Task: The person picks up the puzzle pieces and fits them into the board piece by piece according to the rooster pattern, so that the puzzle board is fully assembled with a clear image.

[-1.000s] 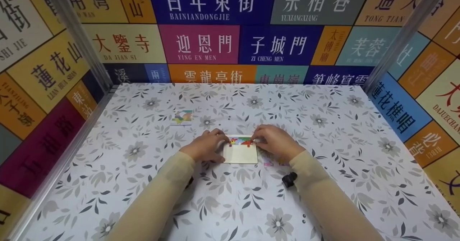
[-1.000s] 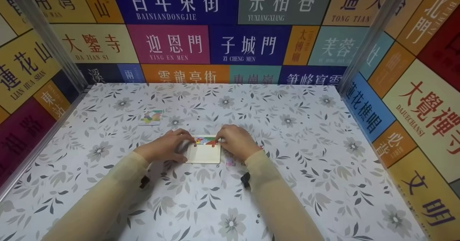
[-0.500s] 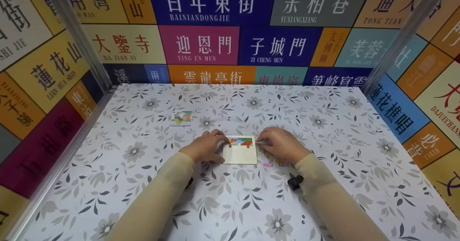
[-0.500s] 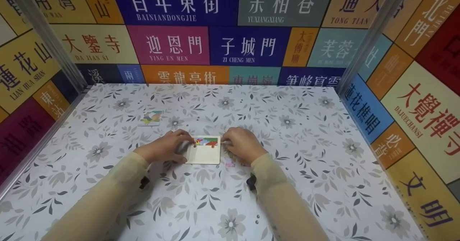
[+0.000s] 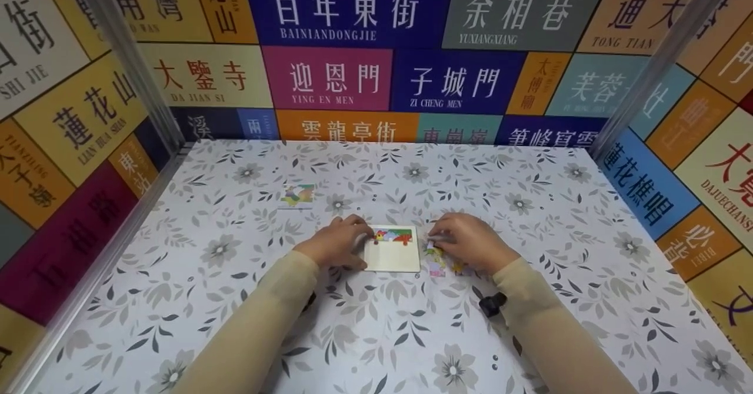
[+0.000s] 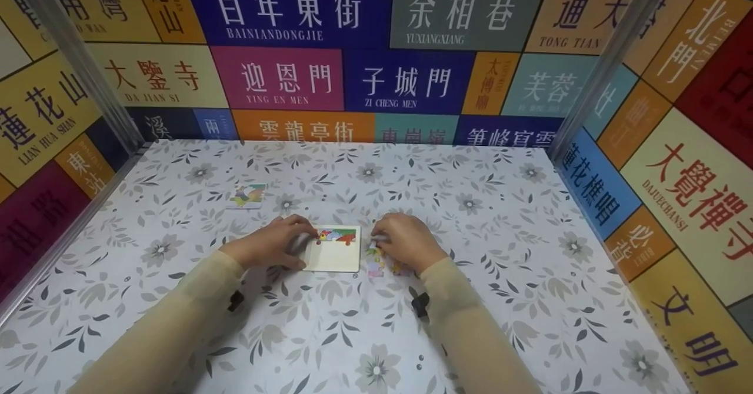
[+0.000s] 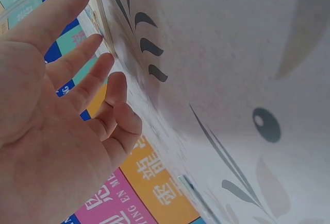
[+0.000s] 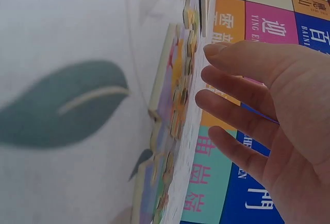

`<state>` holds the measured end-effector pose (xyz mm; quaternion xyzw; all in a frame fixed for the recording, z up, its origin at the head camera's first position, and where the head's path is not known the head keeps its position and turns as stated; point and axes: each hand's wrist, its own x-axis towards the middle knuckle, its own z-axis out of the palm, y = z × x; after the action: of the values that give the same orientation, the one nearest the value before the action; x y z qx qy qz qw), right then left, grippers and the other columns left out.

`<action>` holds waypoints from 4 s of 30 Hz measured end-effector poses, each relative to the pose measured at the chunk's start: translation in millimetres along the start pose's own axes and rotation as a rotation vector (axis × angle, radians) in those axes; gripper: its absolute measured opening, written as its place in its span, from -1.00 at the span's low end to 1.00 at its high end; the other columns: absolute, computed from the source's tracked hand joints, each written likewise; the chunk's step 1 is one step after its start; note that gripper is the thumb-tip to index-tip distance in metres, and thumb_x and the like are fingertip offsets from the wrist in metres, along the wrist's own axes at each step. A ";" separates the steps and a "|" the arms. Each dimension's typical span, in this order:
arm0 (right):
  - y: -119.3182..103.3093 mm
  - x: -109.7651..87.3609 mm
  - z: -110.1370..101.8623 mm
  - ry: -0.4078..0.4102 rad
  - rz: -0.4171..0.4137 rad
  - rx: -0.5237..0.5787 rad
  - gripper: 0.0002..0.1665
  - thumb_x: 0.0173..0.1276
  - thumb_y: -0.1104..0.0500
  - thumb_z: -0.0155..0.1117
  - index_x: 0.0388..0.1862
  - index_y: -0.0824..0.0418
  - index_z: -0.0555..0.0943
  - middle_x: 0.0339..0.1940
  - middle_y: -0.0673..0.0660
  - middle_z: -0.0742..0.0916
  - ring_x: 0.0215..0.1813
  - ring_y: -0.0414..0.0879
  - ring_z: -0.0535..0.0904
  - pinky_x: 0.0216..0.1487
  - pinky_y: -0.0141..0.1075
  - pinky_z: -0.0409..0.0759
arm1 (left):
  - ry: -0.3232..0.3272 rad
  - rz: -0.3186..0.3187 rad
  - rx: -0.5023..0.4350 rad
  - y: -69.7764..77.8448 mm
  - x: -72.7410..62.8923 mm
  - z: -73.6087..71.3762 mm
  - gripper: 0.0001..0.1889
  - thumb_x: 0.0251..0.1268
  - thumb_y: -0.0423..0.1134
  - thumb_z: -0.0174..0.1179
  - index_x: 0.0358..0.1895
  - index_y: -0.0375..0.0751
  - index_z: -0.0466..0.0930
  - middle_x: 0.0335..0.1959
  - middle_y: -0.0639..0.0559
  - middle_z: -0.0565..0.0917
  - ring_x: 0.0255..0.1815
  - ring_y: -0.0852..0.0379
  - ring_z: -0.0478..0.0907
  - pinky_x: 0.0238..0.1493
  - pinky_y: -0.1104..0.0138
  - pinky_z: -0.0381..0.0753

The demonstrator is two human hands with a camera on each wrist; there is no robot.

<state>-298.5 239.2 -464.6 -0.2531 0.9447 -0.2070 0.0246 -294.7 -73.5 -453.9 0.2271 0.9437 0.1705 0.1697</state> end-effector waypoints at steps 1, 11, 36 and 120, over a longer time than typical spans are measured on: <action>0.3 -0.5 0.2 -0.002 0.007 0.004 -0.80 0.40 0.15 0.44 -0.02 0.05 0.81 -0.04 -0.06 0.77 0.08 -0.09 0.69 0.21 -0.07 0.64 | -0.001 -0.002 0.000 -0.3 0.1 0.5 -0.33 0.16 -0.05 0.54 0.38 0.10 0.55 0.50 0.03 0.37 0.46 -0.14 0.31 0.45 -0.02 0.40; 2.3 -7.8 -0.2 0.023 -0.001 -0.006 -0.79 0.38 0.19 0.44 -0.02 0.11 0.81 0.00 0.01 0.79 0.17 0.00 0.68 0.28 0.01 0.60 | 0.028 0.065 0.003 -0.2 -3.2 1.8 -0.37 0.17 -0.09 0.54 0.34 0.01 0.58 0.45 -0.05 0.42 0.39 -0.22 0.35 0.38 -0.07 0.45; 9.5 -13.8 -2.2 -0.021 -0.047 0.079 -0.80 0.35 0.21 0.46 -0.07 0.09 0.83 -0.09 -0.01 0.79 0.01 -0.08 0.69 0.14 -0.05 0.63 | 0.020 0.040 0.008 0.1 -2.4 0.1 -0.35 0.17 -0.06 0.53 0.36 0.04 0.57 0.48 -0.04 0.40 0.42 -0.20 0.34 0.40 -0.05 0.44; -32.8 14.1 12.0 0.015 -0.161 0.063 -0.91 0.34 0.11 0.50 -0.20 0.02 0.86 -0.22 -0.09 0.74 -0.18 -0.21 0.62 -0.06 -0.21 0.65 | 0.005 0.002 -0.038 1.8 -3.1 -3.4 -0.35 0.19 -0.07 0.53 0.38 0.12 0.54 0.52 0.03 0.36 0.55 -0.16 0.25 0.52 -0.05 0.33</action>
<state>-293.6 202.0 -461.5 -0.3259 0.9145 -0.2396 0.0085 -292.7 -74.4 -449.4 0.2244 0.9404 0.1893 0.1713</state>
